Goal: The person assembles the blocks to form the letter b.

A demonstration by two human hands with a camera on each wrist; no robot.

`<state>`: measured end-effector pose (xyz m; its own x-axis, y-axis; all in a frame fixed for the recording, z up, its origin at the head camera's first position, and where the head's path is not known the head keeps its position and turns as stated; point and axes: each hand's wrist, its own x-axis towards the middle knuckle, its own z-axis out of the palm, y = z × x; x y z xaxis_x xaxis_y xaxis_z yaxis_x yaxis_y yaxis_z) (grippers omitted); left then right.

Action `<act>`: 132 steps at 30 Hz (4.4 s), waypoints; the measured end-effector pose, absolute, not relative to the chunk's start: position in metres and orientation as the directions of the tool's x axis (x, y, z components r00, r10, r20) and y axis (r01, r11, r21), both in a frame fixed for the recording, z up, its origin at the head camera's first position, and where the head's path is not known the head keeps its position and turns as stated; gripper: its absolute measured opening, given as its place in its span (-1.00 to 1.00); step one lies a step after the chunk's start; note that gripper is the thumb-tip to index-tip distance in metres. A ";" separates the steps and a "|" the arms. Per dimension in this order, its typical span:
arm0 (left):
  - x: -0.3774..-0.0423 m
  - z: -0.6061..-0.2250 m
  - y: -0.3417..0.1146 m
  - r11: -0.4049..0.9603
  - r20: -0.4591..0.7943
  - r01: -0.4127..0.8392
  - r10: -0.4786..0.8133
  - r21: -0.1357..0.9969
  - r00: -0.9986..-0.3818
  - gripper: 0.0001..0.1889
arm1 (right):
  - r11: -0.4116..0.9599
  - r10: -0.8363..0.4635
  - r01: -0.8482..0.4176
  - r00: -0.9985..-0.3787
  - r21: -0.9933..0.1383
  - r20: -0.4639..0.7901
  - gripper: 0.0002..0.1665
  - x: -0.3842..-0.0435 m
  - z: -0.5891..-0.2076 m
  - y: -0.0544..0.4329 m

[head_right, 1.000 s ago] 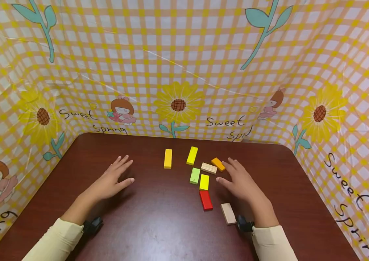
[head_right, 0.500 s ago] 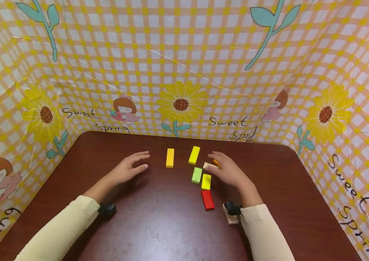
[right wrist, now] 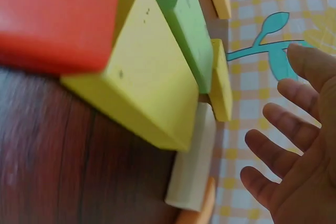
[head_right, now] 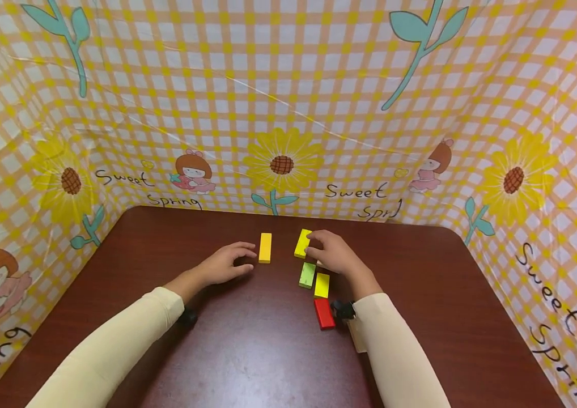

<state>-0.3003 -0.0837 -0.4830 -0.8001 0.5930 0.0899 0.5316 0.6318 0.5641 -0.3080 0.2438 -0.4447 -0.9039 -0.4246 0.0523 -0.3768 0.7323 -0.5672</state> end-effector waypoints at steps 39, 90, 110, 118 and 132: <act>-0.326 -0.498 -0.044 0.569 0.118 0.388 0.453 0.725 -0.884 -0.69 | 0.782 -0.341 -0.252 -0.939 -0.570 -0.053 -0.62 -0.341 -0.464 0.221; -0.321 -0.516 -0.043 0.596 0.163 0.369 0.371 0.714 -0.914 -0.70 | 0.770 -0.426 -0.339 -0.904 -0.540 -0.040 -0.70 -0.304 -0.468 0.191; -0.322 -0.520 -0.043 0.589 0.180 0.386 0.379 0.710 -0.908 -0.71 | 0.756 -0.425 -0.344 -0.905 -0.557 -0.018 -0.70 -0.284 -0.470 0.181; -0.319 -0.519 -0.044 0.585 0.164 0.372 0.378 0.721 -0.911 -0.69 | 0.752 -0.418 -0.335 -0.908 -0.568 -0.018 -0.72 -0.277 -0.475 0.177; -0.321 -0.518 -0.042 0.584 0.170 0.372 0.371 0.721 -0.913 -0.69 | 0.750 -0.430 -0.374 -0.902 -0.546 0.027 -0.74 -0.262 -0.469 0.171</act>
<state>-0.3214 -0.0416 -0.5176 -0.9128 0.3713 0.1704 0.3722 0.5840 0.7214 -0.2615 0.1711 -0.4692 -0.9023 -0.4302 0.0271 -0.3738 0.7497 -0.5461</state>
